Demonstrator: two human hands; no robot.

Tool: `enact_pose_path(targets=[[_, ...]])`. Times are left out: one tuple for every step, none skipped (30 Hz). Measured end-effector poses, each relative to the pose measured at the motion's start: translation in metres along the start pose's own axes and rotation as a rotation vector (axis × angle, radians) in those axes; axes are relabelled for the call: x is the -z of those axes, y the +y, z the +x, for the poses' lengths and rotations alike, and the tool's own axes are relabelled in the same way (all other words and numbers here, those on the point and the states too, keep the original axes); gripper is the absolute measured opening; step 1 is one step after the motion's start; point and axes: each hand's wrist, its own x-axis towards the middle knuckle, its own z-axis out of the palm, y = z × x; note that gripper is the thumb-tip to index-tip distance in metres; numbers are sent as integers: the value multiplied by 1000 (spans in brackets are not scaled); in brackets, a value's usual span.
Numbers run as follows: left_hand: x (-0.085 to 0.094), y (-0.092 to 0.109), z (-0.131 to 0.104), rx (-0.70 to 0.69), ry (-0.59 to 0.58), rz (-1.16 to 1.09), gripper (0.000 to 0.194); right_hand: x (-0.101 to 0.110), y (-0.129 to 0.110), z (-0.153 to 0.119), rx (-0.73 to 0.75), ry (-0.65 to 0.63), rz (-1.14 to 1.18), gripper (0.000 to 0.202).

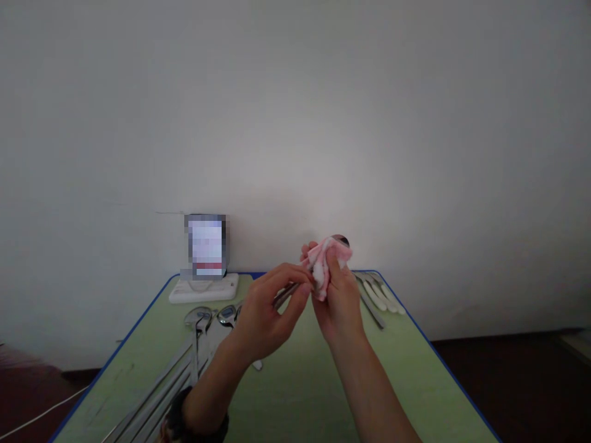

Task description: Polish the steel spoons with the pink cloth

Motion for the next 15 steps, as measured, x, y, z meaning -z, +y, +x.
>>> enact_pose_path(targets=[[1, -1, -1, 20, -9, 3, 15, 0, 1, 0, -29, -18, 7, 28], [2, -3, -1, 47, -22, 5, 18, 0, 1, 0, -54, -30, 17, 28], [3, -4, -2, 71, -40, 9, 22, 0, 1, 0, -73, -36, 27, 28], [4, -5, -3, 87, -64, 15, 25, 0, 0, 0, -87, -38, 35, 28], [4, -6, -4, 89, -91, 24, 29, 1, -2, 1, -98, -34, 41, 28], [4, -6, -5, 79, -121, 33, 32, 1, -4, 2, -106, -28, 43, 29], [4, -6, -5, 63, -154, 33, 34, 2, -6, 3, -109, -22, 43, 29], [4, -5, -5, 46, -193, 22, 35, 4, -8, 5, -109, -15, 44, 29], [4, -5, -5, 33, -235, 2, 37, 5, -10, 6, -104, -4, 50, 29], [5, -3, -4, 29, -274, -20, 37, 6, -11, 8, -95, 9, 57, 28], [5, -2, -4, 34, -311, -43, 37, 8, -13, 9, -86, 21, 63, 27], [7, 0, -4, 48, -349, -62, 37, 9, -14, 10, -77, 29, 64, 25], [8, 2, -3, 65, -383, -77, 37, 10, -14, 11, -65, 33, 58, 25], [11, 3, -3, 84, -409, -90, 37, 11, -14, 12, -45, 32, 41, 25], [14, 5, -4, 104, -430, -104, 37, 12, -14, 13, -9, 27, 11, 26]])
